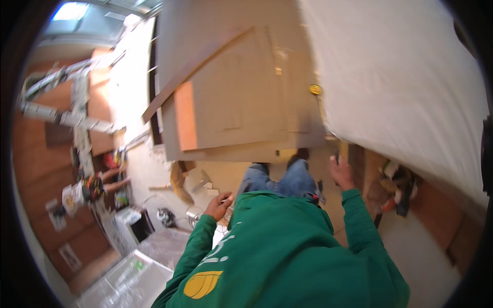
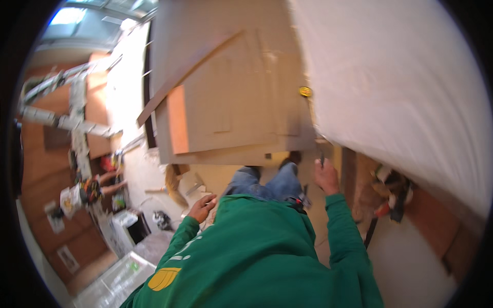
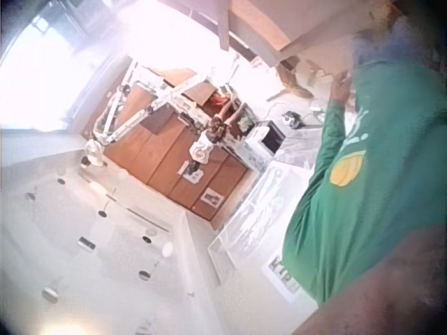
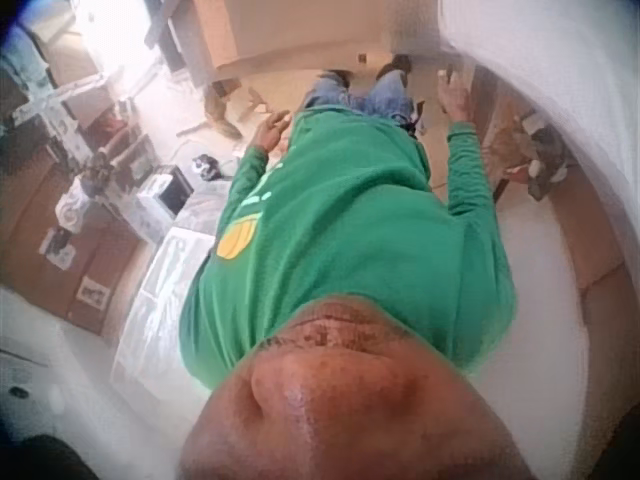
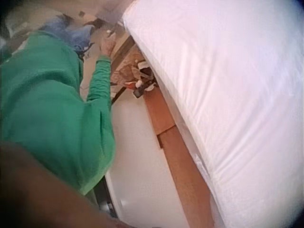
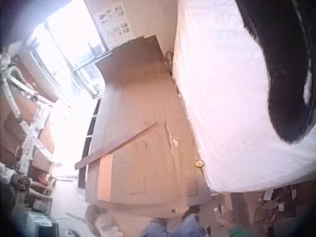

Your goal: The person marks a line on a large sheet of wood using a pencil and a straight edge, then cuts along the line with a utility knife. The person separates the cut piece and sets it aside.

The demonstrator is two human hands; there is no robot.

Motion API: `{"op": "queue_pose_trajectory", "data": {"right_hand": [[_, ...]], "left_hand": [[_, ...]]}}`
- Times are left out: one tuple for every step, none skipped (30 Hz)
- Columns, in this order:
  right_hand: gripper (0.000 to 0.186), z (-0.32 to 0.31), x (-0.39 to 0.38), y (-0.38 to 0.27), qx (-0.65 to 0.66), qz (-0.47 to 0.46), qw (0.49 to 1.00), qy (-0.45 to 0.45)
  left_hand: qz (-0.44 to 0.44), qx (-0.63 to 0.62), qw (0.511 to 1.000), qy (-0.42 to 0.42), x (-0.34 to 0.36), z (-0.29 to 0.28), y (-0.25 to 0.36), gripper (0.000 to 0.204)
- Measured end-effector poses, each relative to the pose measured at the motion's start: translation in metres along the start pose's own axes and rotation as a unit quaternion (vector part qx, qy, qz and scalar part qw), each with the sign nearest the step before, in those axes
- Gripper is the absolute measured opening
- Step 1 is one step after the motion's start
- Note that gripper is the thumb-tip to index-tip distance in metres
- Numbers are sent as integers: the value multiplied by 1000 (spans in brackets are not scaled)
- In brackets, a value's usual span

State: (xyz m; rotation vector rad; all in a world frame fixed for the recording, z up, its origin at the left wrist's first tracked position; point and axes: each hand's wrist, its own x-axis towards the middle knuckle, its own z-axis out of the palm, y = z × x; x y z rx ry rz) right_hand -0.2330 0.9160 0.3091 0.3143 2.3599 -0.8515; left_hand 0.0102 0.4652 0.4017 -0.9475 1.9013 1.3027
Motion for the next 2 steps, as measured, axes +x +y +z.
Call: {"op": "queue_pose_trajectory", "data": {"right_hand": [[45, 10, 13, -13, -26, -30, 999, -13], [47, 27, 34, 13, -45, -64, 996, 31]], "left_hand": [[12, 1, 1000, 12, -4, 2, -7, 56], [30, 4, 999, 23, 1, 7, -15, 55]]}}
